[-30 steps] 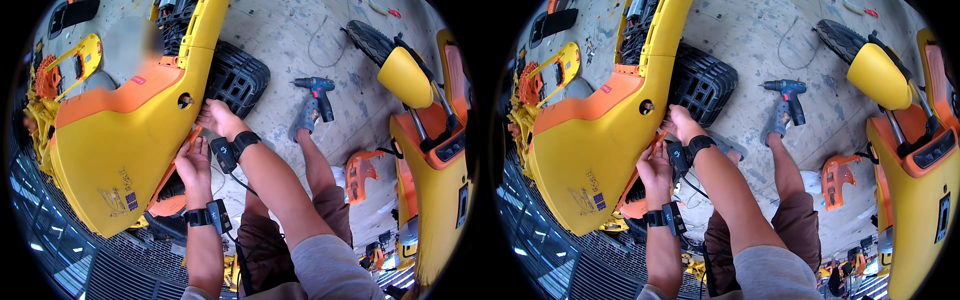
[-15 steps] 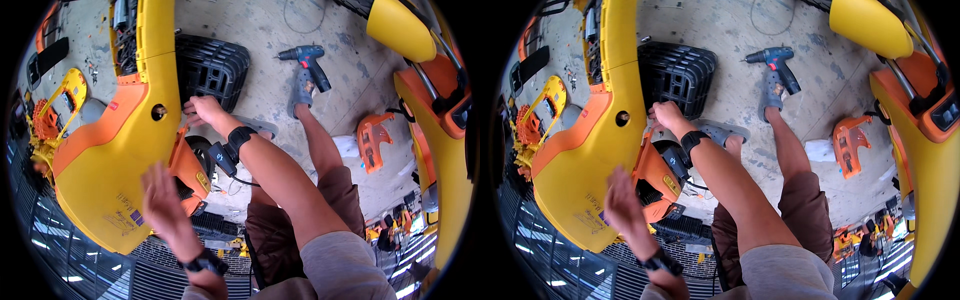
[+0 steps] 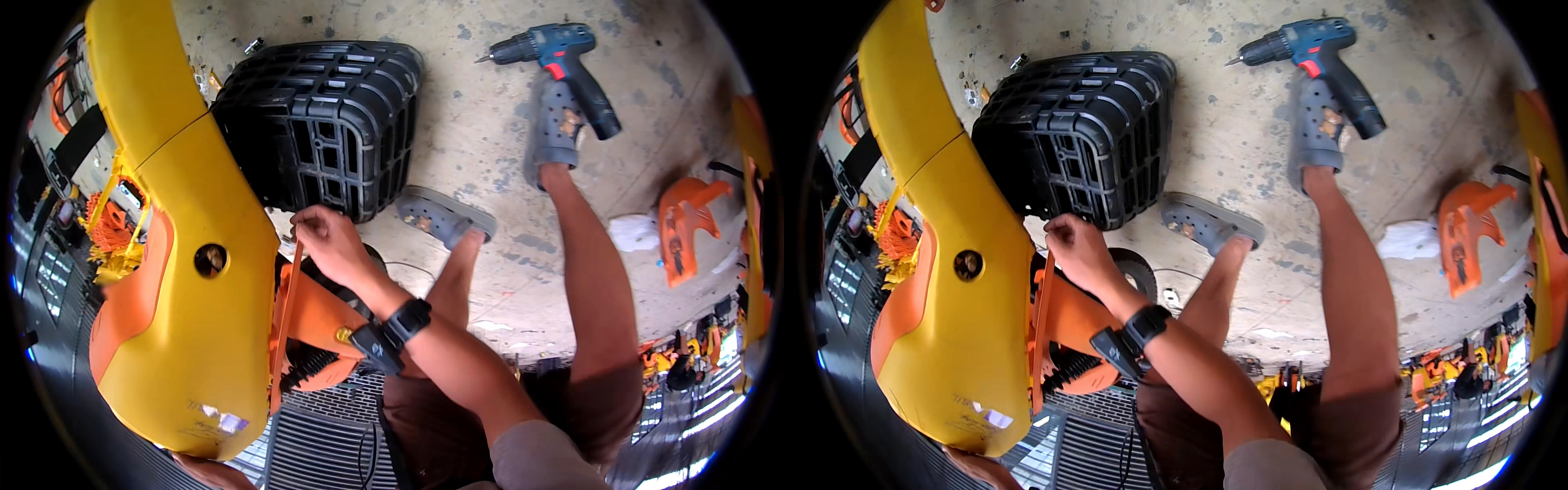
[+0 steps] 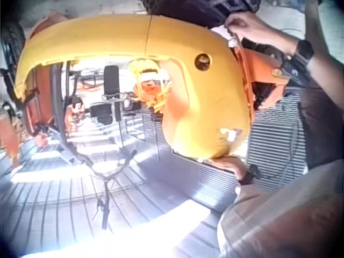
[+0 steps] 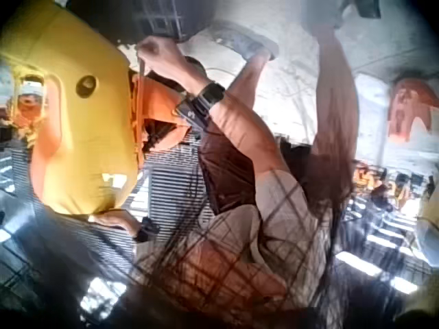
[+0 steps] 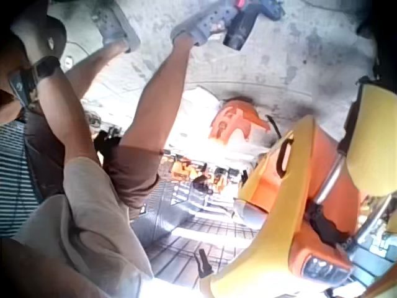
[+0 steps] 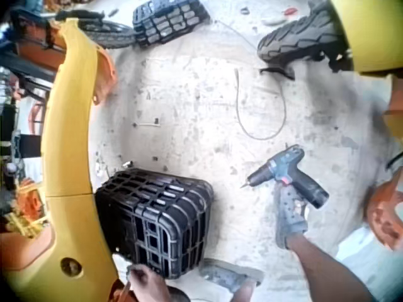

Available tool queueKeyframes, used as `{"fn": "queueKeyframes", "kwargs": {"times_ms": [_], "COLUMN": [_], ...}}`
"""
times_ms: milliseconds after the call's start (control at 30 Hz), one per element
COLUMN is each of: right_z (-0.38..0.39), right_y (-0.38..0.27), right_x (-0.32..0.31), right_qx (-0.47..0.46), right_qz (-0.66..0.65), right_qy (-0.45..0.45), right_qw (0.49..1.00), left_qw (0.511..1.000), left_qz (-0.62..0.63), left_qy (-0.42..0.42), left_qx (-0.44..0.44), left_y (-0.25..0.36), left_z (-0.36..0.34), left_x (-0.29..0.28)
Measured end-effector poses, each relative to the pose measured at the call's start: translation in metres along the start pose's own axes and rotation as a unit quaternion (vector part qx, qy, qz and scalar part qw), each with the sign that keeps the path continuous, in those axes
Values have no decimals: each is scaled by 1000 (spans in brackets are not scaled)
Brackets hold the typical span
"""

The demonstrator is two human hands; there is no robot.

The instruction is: The person disassembles the body of a moped by hand and then uses a wrench to tighten a bolt on the frame.

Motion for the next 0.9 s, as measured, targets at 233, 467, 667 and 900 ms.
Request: {"fn": "queueKeyframes", "kwargs": {"times_ms": [233,467,667,900], "right_z": [-8,-10,-20,-56], "right_y": [1,-21,-68,-119], "right_x": [-1,8,28,25], "right_qx": [-25,-64,-178,-197], "right_qz": [-8,-21,10,-130], "right_qy": [-40,-23,40,-22], "right_qw": [999,997,983,972], "left_qw": [995,986,982,978], "left_qz": [62,109,143,170], "left_qy": [77,113,122,124], "left_qx": [32,54,28,-4], "left_y": [-3,-15,2,4], "left_z": [-30,-34,-19,-24], "left_x": [12,13,22,26]}}
Point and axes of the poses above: each hand's wrist, its own z-axis away from the middle knuckle, its own x-axis out of the palm, y = z × x, the point moved 4 cm from there along -z, towards the middle knuckle, and after that the axes turned 3 degrees about x, right-handed, at the moved point
